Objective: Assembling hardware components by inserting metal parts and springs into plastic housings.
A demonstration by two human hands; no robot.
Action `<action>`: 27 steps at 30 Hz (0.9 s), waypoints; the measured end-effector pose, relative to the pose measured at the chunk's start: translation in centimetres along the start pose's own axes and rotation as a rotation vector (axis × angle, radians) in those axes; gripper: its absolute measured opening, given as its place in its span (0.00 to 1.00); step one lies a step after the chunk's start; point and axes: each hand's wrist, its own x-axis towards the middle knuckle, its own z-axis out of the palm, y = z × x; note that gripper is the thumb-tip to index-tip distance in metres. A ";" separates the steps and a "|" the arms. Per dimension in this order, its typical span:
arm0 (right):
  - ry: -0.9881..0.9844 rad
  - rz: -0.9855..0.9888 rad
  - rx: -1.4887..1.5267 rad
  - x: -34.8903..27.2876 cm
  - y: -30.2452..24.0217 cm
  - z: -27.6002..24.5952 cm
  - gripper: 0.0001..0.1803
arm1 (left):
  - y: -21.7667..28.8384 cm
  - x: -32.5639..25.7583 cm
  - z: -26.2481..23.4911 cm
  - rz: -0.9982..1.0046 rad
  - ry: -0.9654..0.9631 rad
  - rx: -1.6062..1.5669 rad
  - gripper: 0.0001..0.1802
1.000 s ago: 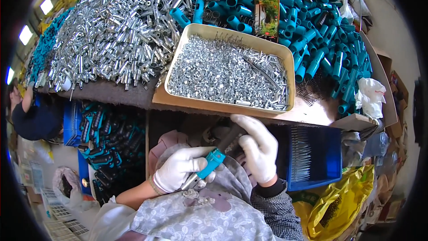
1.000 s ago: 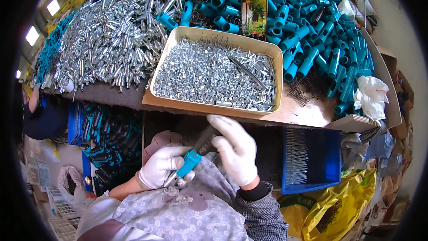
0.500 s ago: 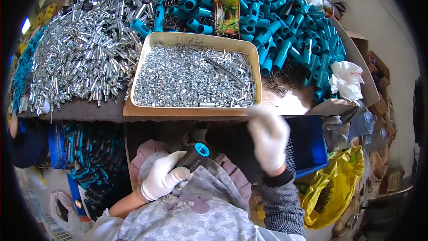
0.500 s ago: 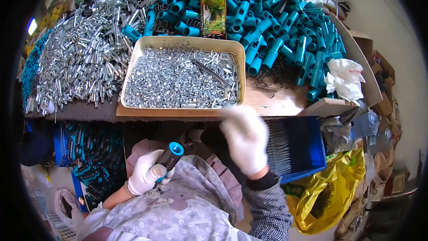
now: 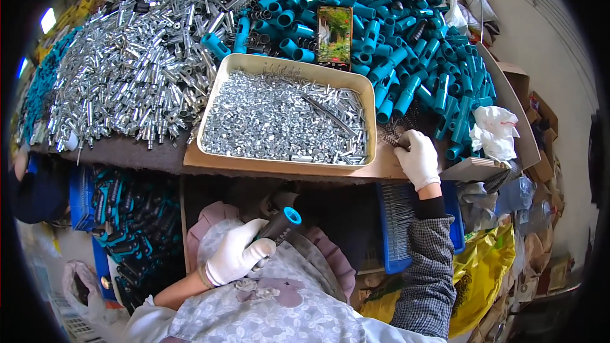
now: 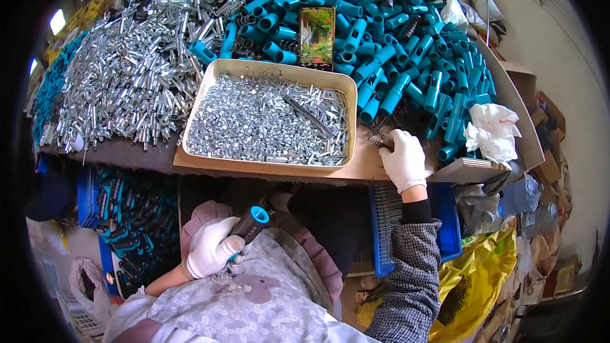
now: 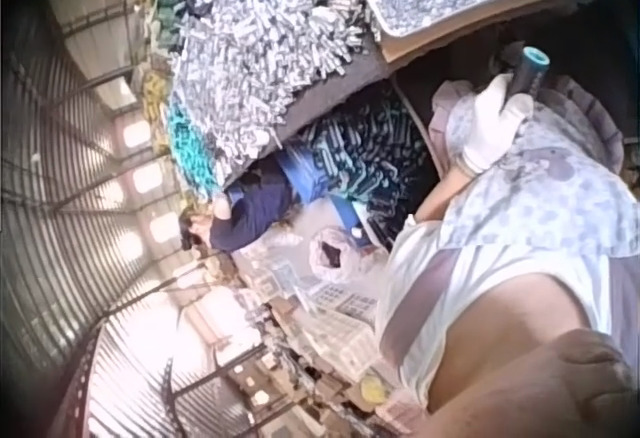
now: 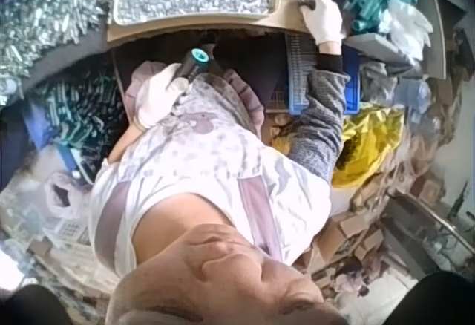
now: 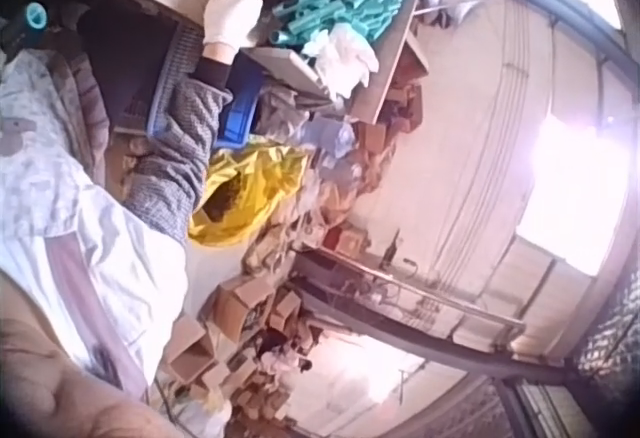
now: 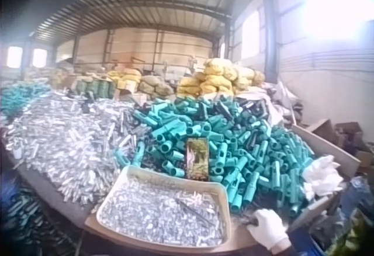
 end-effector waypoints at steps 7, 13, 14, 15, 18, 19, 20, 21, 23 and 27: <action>0.184 -0.036 0.084 -0.2 -0.4 0.9 0.11 | 0.4 -0.2 -0.6 0.039 0.007 0.107 0.35; 0.370 -0.112 0.067 -0.4 -1.2 2.4 0.12 | 0.6 0.0 -1.1 0.067 0.069 0.207 0.34; 0.396 -0.091 0.064 -0.4 -1.3 2.5 0.11 | 0.5 0.0 -1.2 0.074 0.095 0.231 0.35; 0.395 -0.093 0.060 -0.4 -1.3 2.5 0.11 | 0.5 0.1 -1.4 0.076 0.095 0.227 0.35; 0.240 -0.056 -0.010 0.0 -2.0 2.2 0.09 | 0.4 0.1 -1.7 0.124 0.152 0.222 0.34; 0.242 -0.060 -0.011 0.2 -2.1 2.3 0.09 | 0.4 0.4 -1.9 0.131 0.150 0.237 0.33; 0.265 -0.088 0.017 0.1 -2.2 2.4 0.08 | 0.3 0.5 -2.1 0.138 0.149 0.253 0.33; 0.289 -0.117 0.046 0.0 -2.3 2.6 0.08 | 0.4 0.6 -2.2 0.141 0.153 0.251 0.33; 0.294 -0.127 0.014 -0.2 -2.3 3.0 0.07 | 0.5 0.5 -2.4 0.167 0.143 0.237 0.31; 0.250 -0.152 -0.011 0.0 -2.9 2.6 0.05 | 0.3 0.8 -2.8 0.151 0.145 0.229 0.31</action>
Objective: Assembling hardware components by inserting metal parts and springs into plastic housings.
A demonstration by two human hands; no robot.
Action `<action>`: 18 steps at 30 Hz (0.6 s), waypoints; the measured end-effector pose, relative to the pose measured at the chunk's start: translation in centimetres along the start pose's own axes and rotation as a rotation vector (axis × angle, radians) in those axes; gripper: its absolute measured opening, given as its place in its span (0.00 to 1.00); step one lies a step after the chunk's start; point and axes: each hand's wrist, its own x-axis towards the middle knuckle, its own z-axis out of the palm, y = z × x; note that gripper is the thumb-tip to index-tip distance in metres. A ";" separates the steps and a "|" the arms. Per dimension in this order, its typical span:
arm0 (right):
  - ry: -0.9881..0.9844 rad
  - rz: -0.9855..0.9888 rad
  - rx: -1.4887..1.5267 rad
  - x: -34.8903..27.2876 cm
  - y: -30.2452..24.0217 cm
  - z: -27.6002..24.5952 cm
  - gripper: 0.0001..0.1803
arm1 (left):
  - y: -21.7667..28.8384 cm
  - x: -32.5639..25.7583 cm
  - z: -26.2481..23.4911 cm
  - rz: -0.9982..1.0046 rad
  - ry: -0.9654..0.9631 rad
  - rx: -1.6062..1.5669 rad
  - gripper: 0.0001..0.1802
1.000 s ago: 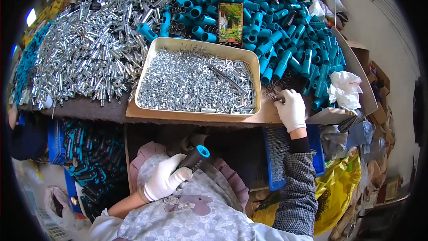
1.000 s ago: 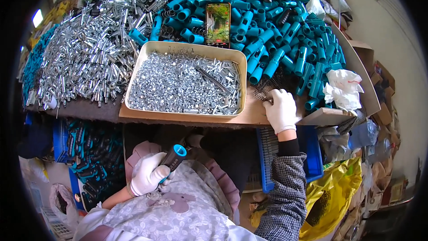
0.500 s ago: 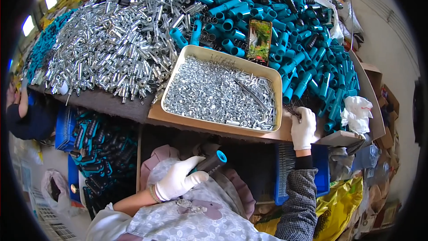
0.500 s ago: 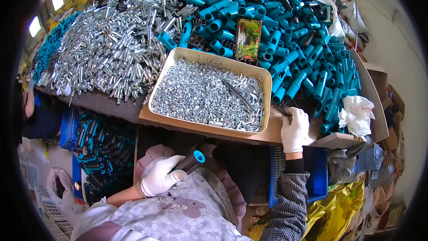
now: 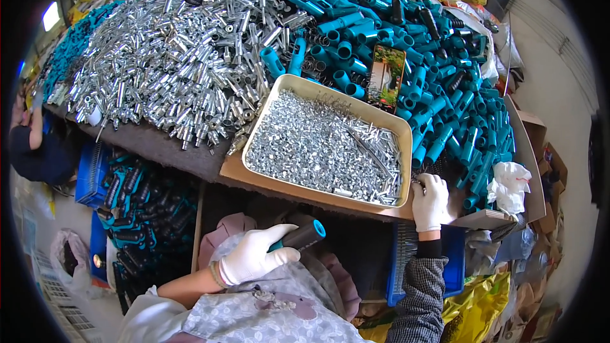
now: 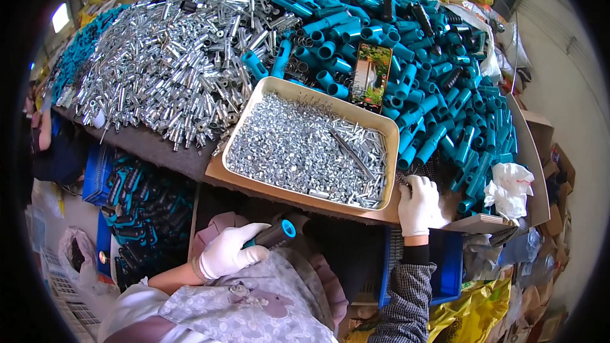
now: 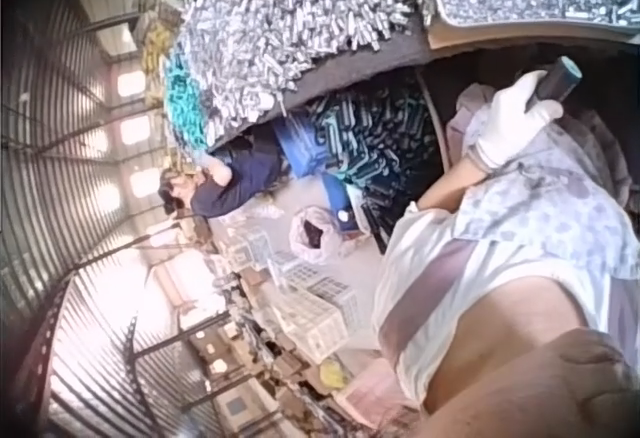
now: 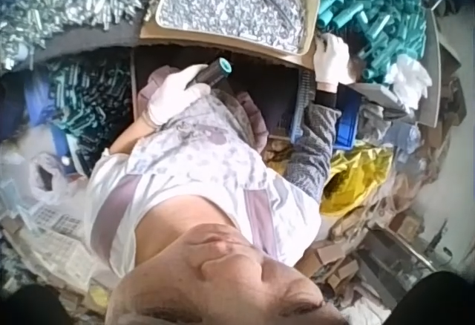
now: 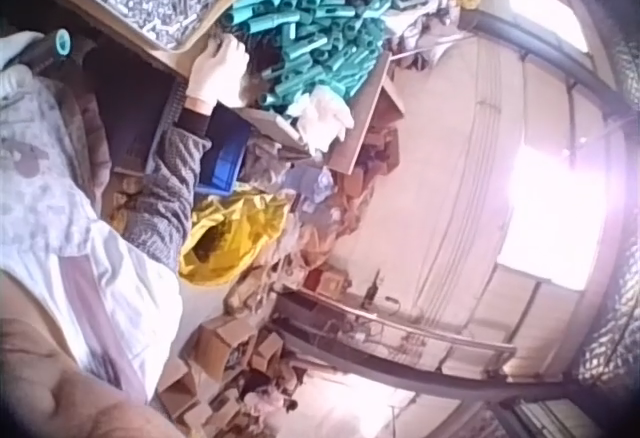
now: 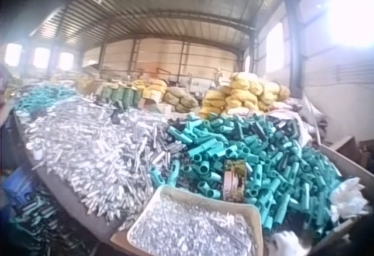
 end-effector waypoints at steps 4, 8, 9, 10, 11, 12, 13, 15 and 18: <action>0.212 0.068 0.199 -0.2 -0.1 0.4 0.05 | -0.2 0.5 -0.1 0.038 0.003 0.027 0.30; 0.157 0.390 0.706 -0.2 -6.5 -2.9 0.09 | -0.9 1.1 -0.2 0.112 0.047 0.056 0.30; 0.044 0.478 0.948 -0.8 -10.1 -4.3 0.08 | -0.8 1.5 -0.1 0.109 0.050 0.055 0.30; -0.161 0.361 0.839 -1.4 -11.9 -5.5 0.07 | -0.4 1.7 -0.2 0.124 0.021 0.058 0.30; -0.279 -0.045 0.815 -0.3 -13.5 -6.6 0.05 | -0.1 1.9 -0.3 0.140 -0.016 0.062 0.29; -0.345 -0.226 0.856 0.4 -14.8 -6.7 0.06 | 0.1 2.1 -0.4 0.141 -0.024 0.064 0.29; -0.438 -0.184 0.891 0.1 -15.3 -6.2 0.03 | 0.1 2.3 -0.7 0.212 -0.036 0.109 0.29; -0.454 -0.038 0.927 -0.3 -16.1 -5.8 0.03 | 0.5 2.7 -0.8 0.309 -0.048 0.169 0.29; -0.416 -0.186 0.679 -0.5 -17.8 -5.8 0.04 | 0.8 3.2 -1.4 0.403 -0.107 0.508 0.30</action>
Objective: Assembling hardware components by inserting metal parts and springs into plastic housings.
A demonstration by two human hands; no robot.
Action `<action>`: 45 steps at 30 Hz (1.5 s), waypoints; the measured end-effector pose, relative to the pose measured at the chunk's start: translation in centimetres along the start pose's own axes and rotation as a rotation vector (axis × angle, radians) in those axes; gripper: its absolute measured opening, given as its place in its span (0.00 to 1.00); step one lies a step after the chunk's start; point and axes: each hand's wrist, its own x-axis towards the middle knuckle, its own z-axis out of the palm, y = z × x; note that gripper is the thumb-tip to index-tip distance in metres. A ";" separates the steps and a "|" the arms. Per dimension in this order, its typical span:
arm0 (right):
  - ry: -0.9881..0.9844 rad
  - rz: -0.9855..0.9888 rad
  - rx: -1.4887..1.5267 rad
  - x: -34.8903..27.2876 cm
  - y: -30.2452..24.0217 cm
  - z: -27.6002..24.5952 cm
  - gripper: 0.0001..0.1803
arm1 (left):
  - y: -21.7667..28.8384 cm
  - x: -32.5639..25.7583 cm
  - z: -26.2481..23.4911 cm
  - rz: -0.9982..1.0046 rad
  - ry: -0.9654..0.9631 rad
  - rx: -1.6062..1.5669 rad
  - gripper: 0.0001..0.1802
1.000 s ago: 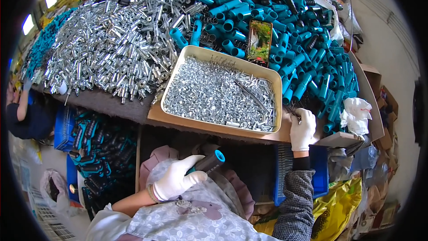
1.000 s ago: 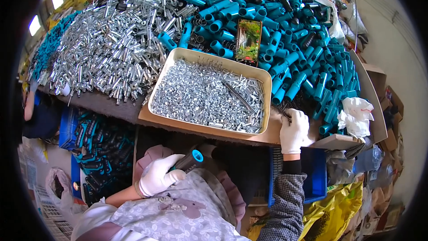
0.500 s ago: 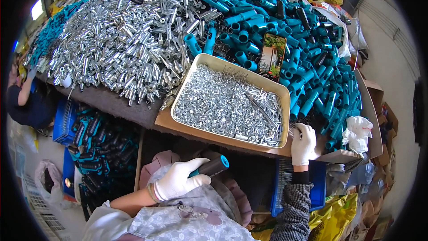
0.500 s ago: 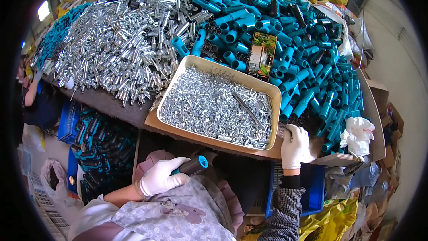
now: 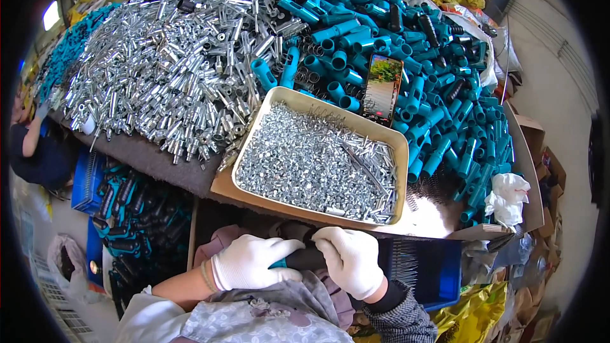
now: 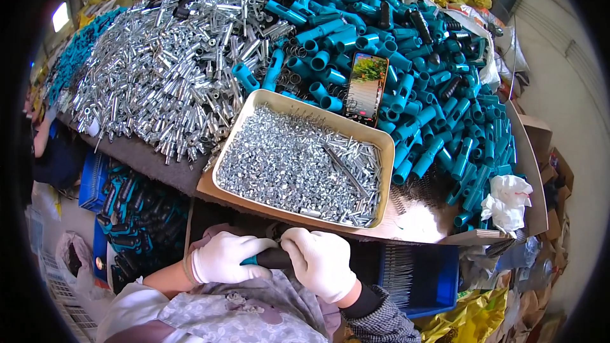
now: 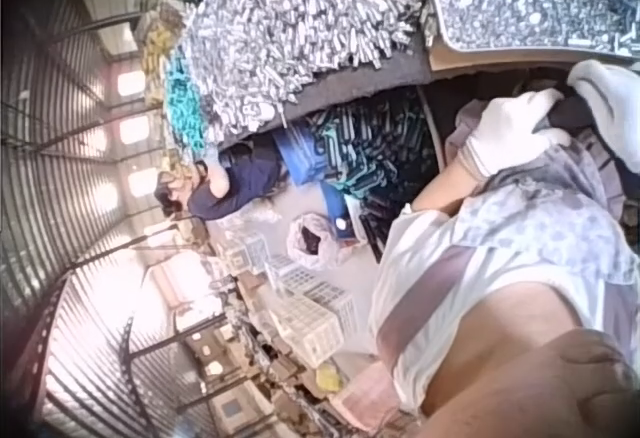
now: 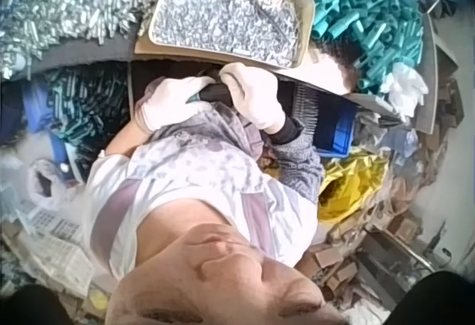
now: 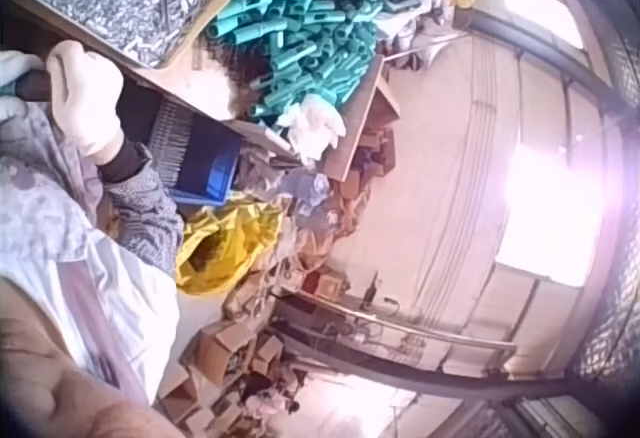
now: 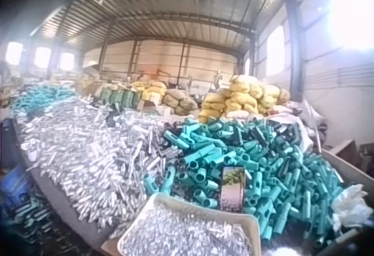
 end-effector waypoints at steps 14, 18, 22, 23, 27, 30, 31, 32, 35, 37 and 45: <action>0.595 0.565 -0.683 18.4 28.6 -22.8 0.19 | -0.9 1.1 -0.8 -0.191 0.250 -0.302 0.33; 0.537 0.932 -0.784 23.8 31.6 -22.6 0.24 | -1.2 1.2 -1.1 -0.305 0.243 -0.321 0.34; 0.513 1.038 -0.708 26.1 35.0 -24.4 0.30 | -1.7 1.4 -1.2 -0.304 0.196 -0.349 0.33; 0.582 1.067 -0.652 26.2 35.7 -24.4 0.31 | -1.6 1.4 -1.4 -0.308 0.176 -0.336 0.33; 0.596 0.727 -0.605 23.8 37.6 -25.5 0.36 | -1.7 1.7 -1.0 -0.314 0.151 -0.356 0.33; 0.495 0.569 -0.533 22.1 34.5 -25.2 0.38 | -0.4 1.2 -1.0 -0.337 0.137 -0.319 0.33; 0.525 0.534 -0.506 21.8 32.7 -24.1 0.37 | -0.3 1.1 -1.1 -0.318 0.126 -0.305 0.33; 0.522 0.529 -0.484 20.5 31.4 -24.8 0.37 | -0.1 1.1 -0.8 -0.286 0.110 -0.300 0.33; 0.681 0.471 -0.412 16.9 26.6 -25.1 0.37 | 0.0 0.6 -0.7 -0.205 0.145 -0.293 0.33; 0.833 0.150 -0.191 13.5 22.8 -23.4 0.38 | 0.3 -0.2 -1.0 -0.171 0.166 -0.267 0.34; 0.166 0.591 0.864 -1.7 2.6 -3.2 0.30 | 1.0 -3.4 -0.8 -0.243 0.154 -0.307 0.36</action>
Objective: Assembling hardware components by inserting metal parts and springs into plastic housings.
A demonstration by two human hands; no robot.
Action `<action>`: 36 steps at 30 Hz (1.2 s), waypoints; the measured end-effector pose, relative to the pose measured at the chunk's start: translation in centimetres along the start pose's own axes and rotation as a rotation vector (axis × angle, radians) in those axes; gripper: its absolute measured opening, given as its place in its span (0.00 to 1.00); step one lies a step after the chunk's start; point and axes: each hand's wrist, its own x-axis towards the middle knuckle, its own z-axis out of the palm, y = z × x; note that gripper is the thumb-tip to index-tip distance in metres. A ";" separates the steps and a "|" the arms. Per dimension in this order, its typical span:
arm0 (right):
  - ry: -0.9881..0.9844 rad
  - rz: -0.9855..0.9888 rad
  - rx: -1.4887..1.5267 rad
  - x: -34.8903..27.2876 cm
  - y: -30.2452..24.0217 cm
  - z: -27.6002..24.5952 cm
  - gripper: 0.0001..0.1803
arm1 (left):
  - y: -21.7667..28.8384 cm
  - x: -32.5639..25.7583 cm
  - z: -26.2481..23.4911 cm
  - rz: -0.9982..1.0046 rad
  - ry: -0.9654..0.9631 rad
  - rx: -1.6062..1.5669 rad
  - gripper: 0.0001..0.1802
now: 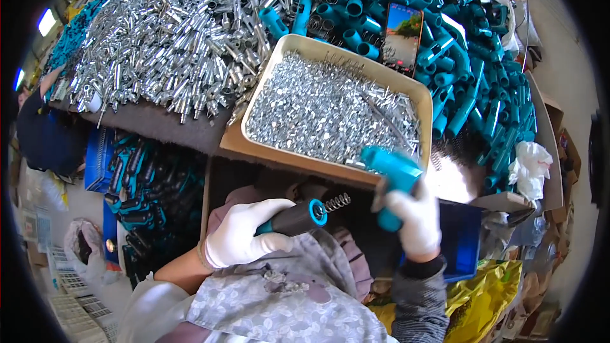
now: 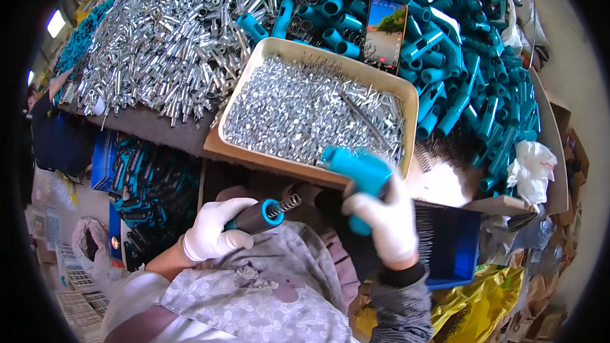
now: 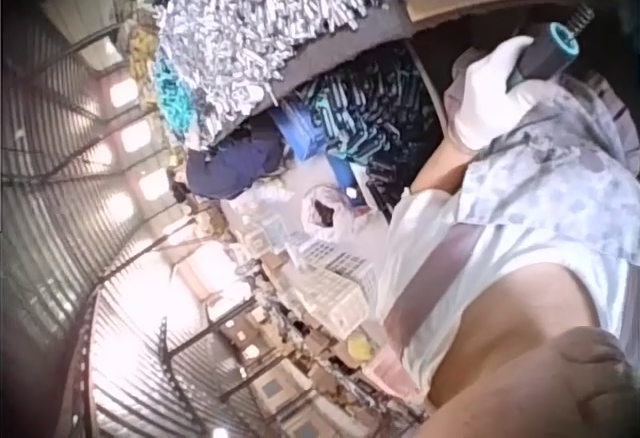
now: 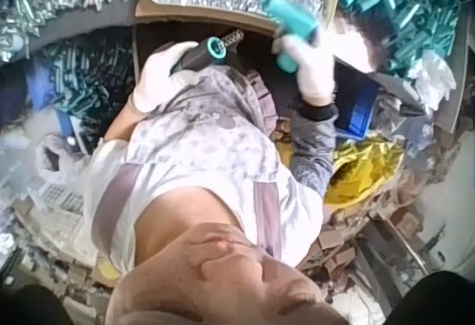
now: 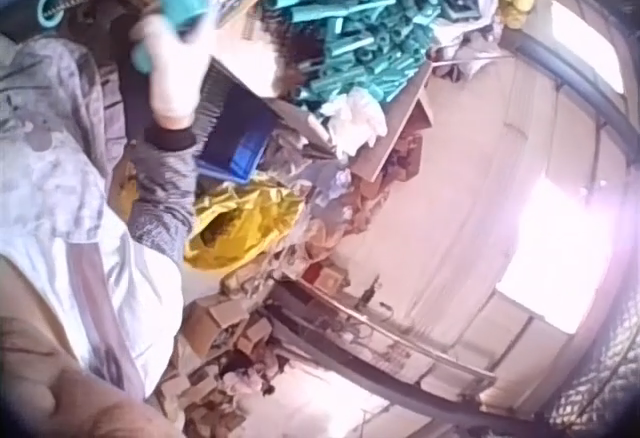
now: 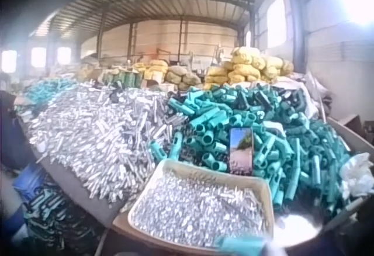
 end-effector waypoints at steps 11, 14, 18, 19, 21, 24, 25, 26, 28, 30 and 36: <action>-0.254 0.174 0.270 -4.7 3.9 1.2 0.30 | -0.5 -2.7 -1.8 0.104 -0.043 0.297 0.28; -0.330 0.230 0.186 -4.3 2.9 0.5 0.30 | -0.2 -2.7 -3.0 0.160 -0.100 0.462 0.28; -0.510 -0.148 -0.522 -3.9 1.3 1.8 0.26 | 0.7 -2.0 -4.5 0.100 -0.325 0.464 0.26; -0.515 -0.245 -0.589 -4.0 0.9 2.7 0.26 | 0.9 -1.8 -4.6 0.054 -0.419 0.377 0.25; -0.527 -0.710 -0.935 -3.5 0.9 3.1 0.25 | -0.4 -1.8 -4.3 -0.005 -0.486 0.112 0.26; -0.364 -1.247 -1.151 -4.2 1.1 4.0 0.23 | -2.8 -1.8 -4.4 -0.272 -0.662 -0.235 0.30; -0.367 -1.272 -1.169 -4.3 1.4 4.0 0.22 | -2.2 -1.6 -5.0 -0.561 -0.809 -0.382 0.32; -0.375 -1.275 -1.163 -4.2 1.3 3.7 0.22 | -2.7 -2.0 -4.7 -0.608 -0.837 -0.594 0.39; -0.530 -1.432 -1.158 -3.7 0.7 3.4 0.22 | -3.7 -2.2 -4.1 -0.623 -0.881 -0.625 0.42; -0.580 -1.471 -1.159 -3.4 0.4 3.6 0.22 | -4.1 -2.4 -3.7 -0.639 -0.954 -0.671 0.47; -0.905 -0.559 -1.055 -2.7 -0.2 4.4 0.23 | -2.9 -2.7 -4.2 -0.541 -0.760 -0.432 0.38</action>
